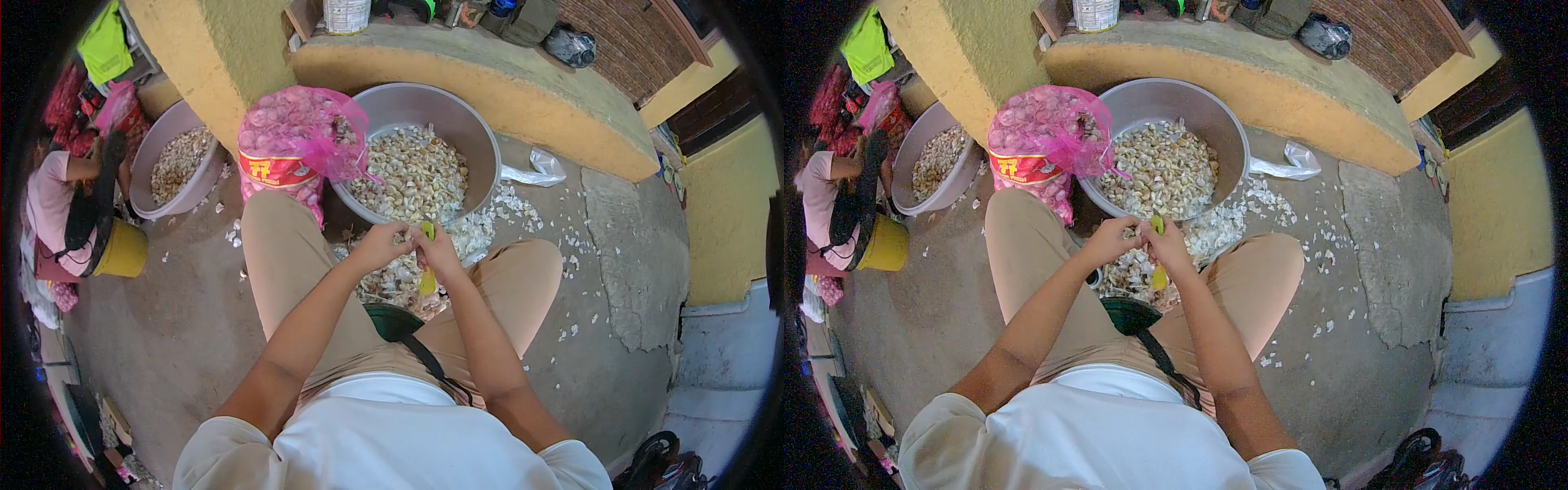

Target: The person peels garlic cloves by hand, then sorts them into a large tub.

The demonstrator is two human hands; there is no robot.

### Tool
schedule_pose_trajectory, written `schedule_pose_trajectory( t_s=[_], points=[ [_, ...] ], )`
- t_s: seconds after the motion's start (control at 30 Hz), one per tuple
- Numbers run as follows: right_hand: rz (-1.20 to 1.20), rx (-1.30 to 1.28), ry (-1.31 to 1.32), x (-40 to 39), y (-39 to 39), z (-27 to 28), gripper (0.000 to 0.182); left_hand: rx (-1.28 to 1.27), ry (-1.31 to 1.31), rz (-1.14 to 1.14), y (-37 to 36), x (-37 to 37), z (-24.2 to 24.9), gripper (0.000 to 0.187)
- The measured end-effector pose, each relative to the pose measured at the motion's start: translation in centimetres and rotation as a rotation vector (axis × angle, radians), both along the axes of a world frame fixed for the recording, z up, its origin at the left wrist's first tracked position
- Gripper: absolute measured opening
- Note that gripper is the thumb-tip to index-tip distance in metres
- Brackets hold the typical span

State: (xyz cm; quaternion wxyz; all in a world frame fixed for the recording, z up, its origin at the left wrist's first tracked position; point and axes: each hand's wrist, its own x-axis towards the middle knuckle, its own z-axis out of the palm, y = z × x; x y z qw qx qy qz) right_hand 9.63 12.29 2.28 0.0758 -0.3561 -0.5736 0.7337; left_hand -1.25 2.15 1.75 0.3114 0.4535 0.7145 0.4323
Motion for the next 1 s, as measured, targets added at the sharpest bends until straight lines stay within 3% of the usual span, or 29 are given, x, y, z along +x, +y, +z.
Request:
schedule_pose_trajectory(
  t_s=[0.2, 0.4, 0.6, 0.7, 0.9, 1.0],
  points=[
    [0.052, 0.296, -0.063, 0.0, 0.2, -0.6, 0.021, -0.001, -0.029, -0.036, 0.0, 0.0, -0.4, 0.035],
    [0.013, 0.378, 0.016, 0.1, 0.3, -2.2, 0.021, 0.006, 0.039, 0.004, 0.0, 0.2, -0.8, 0.033],
    [0.018, 0.466, -0.106, 0.2, 0.4, -2.2, 0.027, -0.058, 0.087, -0.019, 0.0, 0.1, -0.5, 0.037],
    [0.012, 0.447, 0.002, 0.1, 0.5, -3.0, 0.023, -0.083, 0.084, -0.021, 0.1, 0.0, -1.0, 0.037],
    [0.039, 0.224, -0.074, 0.0, 0.3, -0.6, 0.023, -0.054, 0.095, -0.031, 0.0, 0.4, -0.7, 0.034],
    [0.049, 0.23, -0.065, 0.2, 0.4, -0.6, 0.022, -0.004, 0.097, -0.052, 0.1, 0.5, -1.4, 0.031]
  ],
)
